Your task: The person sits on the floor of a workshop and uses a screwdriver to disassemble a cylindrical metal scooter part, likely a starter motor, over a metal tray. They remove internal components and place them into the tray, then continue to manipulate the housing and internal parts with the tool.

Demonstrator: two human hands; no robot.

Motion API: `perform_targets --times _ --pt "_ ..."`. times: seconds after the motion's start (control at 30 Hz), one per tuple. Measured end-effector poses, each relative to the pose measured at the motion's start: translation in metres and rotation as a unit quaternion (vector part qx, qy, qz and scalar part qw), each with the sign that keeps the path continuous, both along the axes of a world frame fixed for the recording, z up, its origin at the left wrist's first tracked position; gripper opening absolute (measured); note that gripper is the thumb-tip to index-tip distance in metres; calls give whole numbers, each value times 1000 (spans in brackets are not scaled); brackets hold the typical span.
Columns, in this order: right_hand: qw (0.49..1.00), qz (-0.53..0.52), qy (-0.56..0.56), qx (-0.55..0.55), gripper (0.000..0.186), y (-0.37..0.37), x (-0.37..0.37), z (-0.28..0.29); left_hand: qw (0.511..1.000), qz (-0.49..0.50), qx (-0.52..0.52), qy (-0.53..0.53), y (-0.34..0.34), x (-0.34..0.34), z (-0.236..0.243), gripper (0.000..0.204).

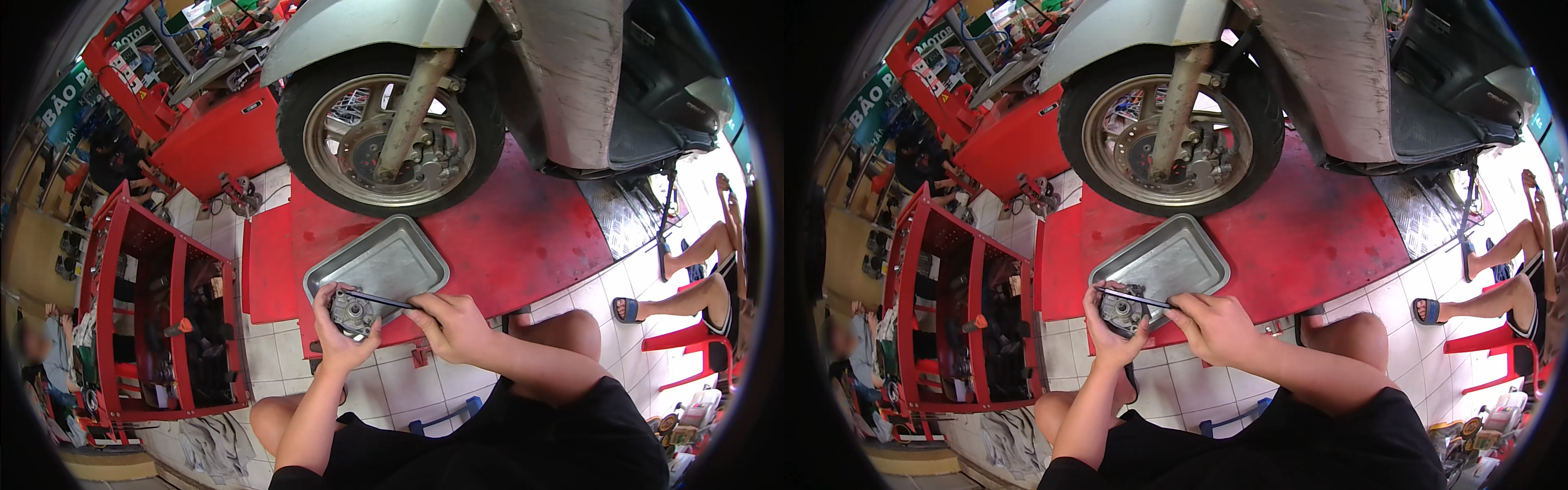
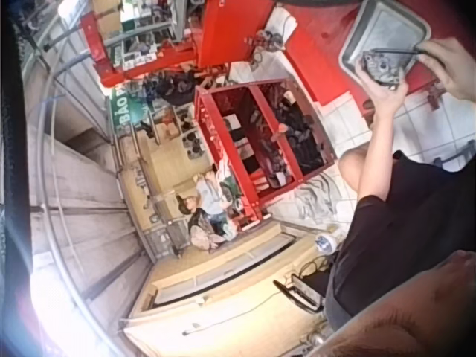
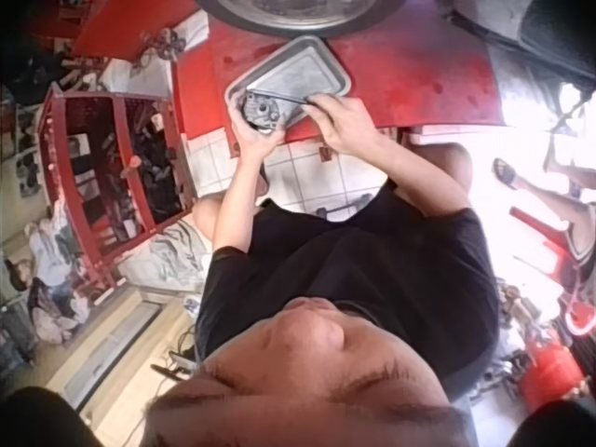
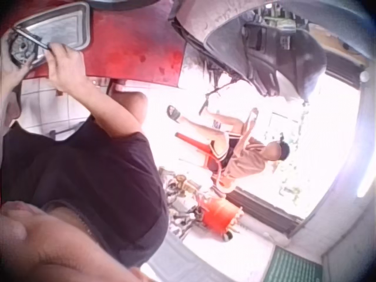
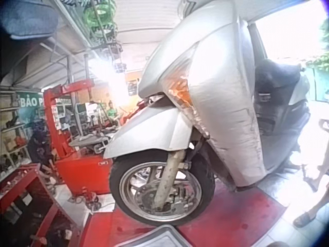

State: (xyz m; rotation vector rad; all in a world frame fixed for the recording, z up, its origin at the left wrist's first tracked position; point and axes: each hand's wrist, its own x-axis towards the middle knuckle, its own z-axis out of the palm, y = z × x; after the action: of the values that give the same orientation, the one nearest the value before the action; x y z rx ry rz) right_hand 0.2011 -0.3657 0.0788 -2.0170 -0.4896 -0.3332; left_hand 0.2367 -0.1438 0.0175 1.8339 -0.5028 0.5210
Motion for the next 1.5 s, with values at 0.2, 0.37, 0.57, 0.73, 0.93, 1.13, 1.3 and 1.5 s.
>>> perform_targets --times 0.2,0.37,0.57,0.73,0.93,1.13,1.3,1.5 --pt "995 18 20 -92 21 0 0 -4 1000 5 6 15 2 -2 3 90" --pt "991 24 54 -118 22 0 -3 -4 1000 5 13 7 1 -2 5 89" --pt "981 52 94 -161 23 -5 0 11 1000 3 7 12 0 -1 2 89" --pt "988 29 73 -135 24 -6 2 16 999 12 -23 35 0 1 -5 90" --pt "987 -8 65 -146 20 -20 15 13 972 -9 -173 158 -1 6 -8 76" --pt "982 -102 41 -156 20 -47 42 25 829 35 -425 361 0 11 -28 58" --pt "979 -127 19 -159 20 -66 49 46 814 41 -432 386 -4 11 -40 43" --pt "978 -128 18 -164 18 -85 43 57 791 82 -428 429 -41 37 -39 35"
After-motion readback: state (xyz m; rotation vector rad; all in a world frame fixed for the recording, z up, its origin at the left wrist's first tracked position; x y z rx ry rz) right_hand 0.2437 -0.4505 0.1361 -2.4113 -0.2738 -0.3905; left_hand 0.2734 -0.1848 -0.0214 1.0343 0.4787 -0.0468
